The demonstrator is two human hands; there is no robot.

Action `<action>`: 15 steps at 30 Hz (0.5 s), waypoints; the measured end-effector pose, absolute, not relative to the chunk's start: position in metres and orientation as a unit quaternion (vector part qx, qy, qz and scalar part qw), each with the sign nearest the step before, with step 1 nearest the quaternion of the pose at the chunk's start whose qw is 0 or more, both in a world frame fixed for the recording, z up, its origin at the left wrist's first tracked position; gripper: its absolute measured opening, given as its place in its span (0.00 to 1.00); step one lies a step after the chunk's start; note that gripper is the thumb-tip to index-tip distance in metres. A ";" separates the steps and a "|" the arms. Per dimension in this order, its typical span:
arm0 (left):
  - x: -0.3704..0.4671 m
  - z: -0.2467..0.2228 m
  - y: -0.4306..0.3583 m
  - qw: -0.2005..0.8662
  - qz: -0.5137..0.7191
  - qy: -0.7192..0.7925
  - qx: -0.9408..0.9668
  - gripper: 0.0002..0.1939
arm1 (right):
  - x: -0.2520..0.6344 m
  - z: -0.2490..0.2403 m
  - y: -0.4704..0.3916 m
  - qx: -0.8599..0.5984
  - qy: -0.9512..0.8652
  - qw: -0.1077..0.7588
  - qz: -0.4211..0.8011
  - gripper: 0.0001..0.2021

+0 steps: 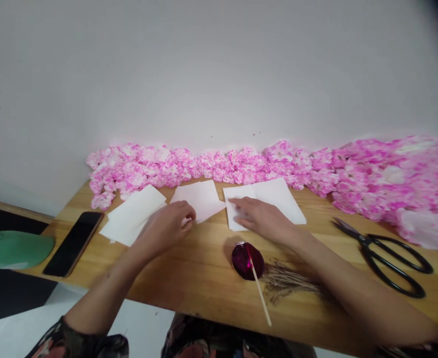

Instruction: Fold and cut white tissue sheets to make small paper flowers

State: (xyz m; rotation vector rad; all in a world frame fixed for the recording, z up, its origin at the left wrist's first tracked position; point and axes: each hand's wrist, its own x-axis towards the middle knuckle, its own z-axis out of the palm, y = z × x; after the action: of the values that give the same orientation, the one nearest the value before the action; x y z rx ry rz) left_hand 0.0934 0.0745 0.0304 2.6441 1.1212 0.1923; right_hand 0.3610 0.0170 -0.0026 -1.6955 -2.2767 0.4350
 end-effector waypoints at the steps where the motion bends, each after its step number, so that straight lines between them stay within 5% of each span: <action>1: 0.091 0.040 0.077 0.123 0.104 0.379 0.911 0.06 | 0.358 0.006 0.019 -0.571 -0.792 0.154 0.150 0.32; 4: 0.100 0.067 0.084 0.083 0.180 0.316 0.928 0.06 | 0.339 0.038 0.030 -0.501 -0.820 0.237 0.143 0.45; 6: 0.115 0.081 0.088 0.070 0.230 0.282 0.929 0.06 | 0.323 0.058 0.040 -0.489 -0.811 0.276 0.167 0.38; 9: 0.136 0.095 0.095 0.082 0.321 0.273 0.903 0.08 | 0.313 0.080 0.050 -0.556 -0.733 0.336 0.201 0.10; 12: 0.144 0.097 0.105 0.189 0.302 0.304 0.884 0.26 | 0.329 0.094 0.049 -0.610 -0.627 0.413 0.254 0.11; 15: 0.146 0.083 0.119 0.339 0.209 0.349 0.848 0.19 | 0.362 0.095 0.040 -0.650 -0.528 0.459 0.298 0.12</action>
State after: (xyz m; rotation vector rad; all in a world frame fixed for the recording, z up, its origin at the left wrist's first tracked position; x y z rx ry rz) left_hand 0.1458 0.1187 0.0831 2.2096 0.9080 0.5450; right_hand 0.3622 0.0400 0.0951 -1.5999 -1.2993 0.7327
